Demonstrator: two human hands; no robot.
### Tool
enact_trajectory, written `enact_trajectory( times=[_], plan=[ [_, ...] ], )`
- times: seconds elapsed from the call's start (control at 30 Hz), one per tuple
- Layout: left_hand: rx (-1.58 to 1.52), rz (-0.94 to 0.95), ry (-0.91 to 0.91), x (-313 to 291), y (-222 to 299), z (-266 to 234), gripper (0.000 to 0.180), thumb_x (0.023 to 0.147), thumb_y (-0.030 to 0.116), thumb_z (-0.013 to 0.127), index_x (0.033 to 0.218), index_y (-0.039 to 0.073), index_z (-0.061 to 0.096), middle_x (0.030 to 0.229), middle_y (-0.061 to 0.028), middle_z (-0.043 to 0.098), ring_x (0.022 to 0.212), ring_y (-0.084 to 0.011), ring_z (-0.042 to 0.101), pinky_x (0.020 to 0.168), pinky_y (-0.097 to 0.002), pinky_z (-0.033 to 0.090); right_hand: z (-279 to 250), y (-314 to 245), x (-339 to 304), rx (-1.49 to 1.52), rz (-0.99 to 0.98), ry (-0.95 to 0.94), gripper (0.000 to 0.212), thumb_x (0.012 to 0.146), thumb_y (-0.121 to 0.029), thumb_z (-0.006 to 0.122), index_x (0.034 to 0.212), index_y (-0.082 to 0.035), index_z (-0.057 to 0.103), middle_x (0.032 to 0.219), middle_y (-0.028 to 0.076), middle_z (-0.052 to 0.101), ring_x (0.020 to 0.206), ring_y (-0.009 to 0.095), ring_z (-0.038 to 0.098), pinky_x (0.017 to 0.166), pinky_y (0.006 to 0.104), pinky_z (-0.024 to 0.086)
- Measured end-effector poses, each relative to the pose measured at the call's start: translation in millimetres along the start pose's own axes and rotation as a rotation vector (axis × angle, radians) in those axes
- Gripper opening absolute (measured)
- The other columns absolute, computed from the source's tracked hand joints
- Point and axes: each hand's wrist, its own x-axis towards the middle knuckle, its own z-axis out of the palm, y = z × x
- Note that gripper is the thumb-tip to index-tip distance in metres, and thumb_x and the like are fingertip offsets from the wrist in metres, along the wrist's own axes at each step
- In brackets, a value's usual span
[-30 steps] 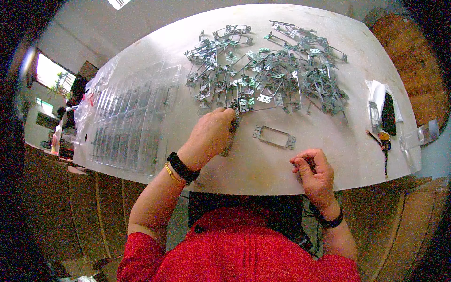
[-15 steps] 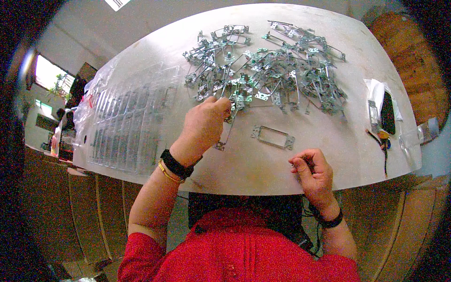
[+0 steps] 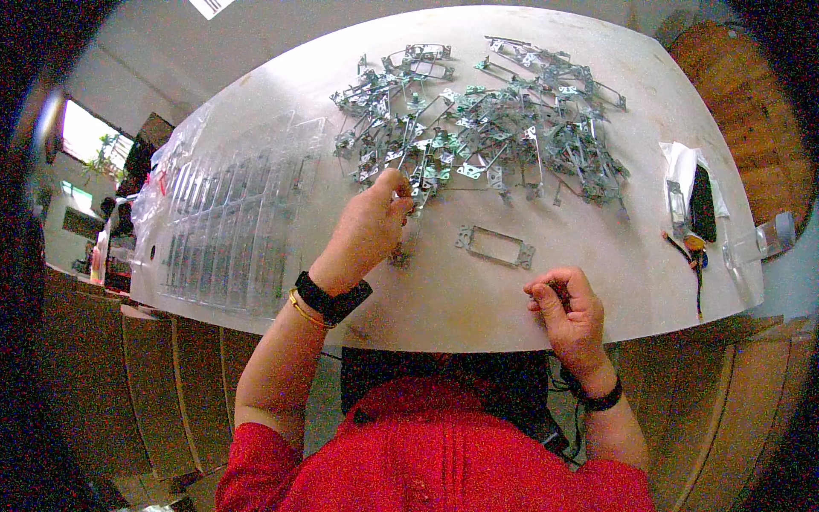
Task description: The person is seen picking up metal bracket components and assembling them.
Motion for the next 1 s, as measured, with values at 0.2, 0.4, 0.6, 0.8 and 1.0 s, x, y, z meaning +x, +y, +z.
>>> enact_trajectory(
  times=[0.2, 0.4, 0.6, 0.8, 1.0],
  plan=[
    [-0.375, -0.163, -0.039, -4, 4, -5, 0.027, 0.091, 0.009, 0.065, 0.115, 0.0, 0.056, 0.082, -0.0114, 0.067, 0.072, -0.0201, 0.063, 0.064, -0.0365, 0.052, -2, 4, -1, 0.001, 0.008, 0.007, 0.009, 0.103, -0.015, 0.064, 0.105, -0.006, 0.062, 0.094, 0.003, 0.07, 0.077, 0.009, 0.065, 0.071, 0.0245, 0.054],
    [-0.454, -0.188, -0.028, -2, 3, -18, 0.022, 0.088, 0.006, 0.061, 0.108, -0.003, 0.062, 0.083, -0.0102, 0.067, 0.072, -0.019, 0.063, 0.066, -0.0353, 0.053, -1, 1, -1, -0.014, 0.04, 0.003, 0.009, 0.102, -0.014, 0.065, 0.106, -0.006, 0.061, 0.095, 0.003, 0.071, 0.079, 0.009, 0.065, 0.071, 0.0244, 0.054],
    [-0.17, 0.083, 0.202, -4, 10, -10, 0.023, 0.086, 0.005, 0.058, 0.107, -0.003, 0.063, 0.079, -0.0208, 0.066, 0.071, -0.0319, 0.067, 0.068, -0.0401, 0.053, 1, 0, -1, 0.001, 0.028, 0.017, 0.01, 0.102, -0.015, 0.065, 0.107, -0.007, 0.061, 0.096, 0.003, 0.071, 0.079, 0.009, 0.065, 0.071, 0.0239, 0.054],
    [-0.068, 0.101, 0.212, -14, 16, -22, 0.023, 0.087, 0.005, 0.059, 0.108, -0.002, 0.065, 0.083, -0.0254, 0.068, 0.078, -0.0416, 0.068, 0.07, -0.0432, 0.053, -1, 2, -1, -0.004, 0.028, 0.013, 0.009, 0.102, -0.015, 0.064, 0.106, -0.007, 0.061, 0.095, 0.002, 0.071, 0.078, 0.008, 0.065, 0.07, 0.0233, 0.053],
    [-0.292, 0.033, 0.051, -54, 27, -39, 0.024, 0.091, 0.006, 0.06, 0.113, -0.003, 0.065, 0.076, -0.0178, 0.065, 0.069, -0.0233, 0.066, 0.066, -0.0365, 0.051, -1, 0, -2, -0.028, 0.05, 0.013, 0.01, 0.103, -0.016, 0.064, 0.104, -0.007, 0.061, 0.095, 0.002, 0.071, 0.077, 0.008, 0.064, 0.068, 0.023, 0.052]
  ],
)
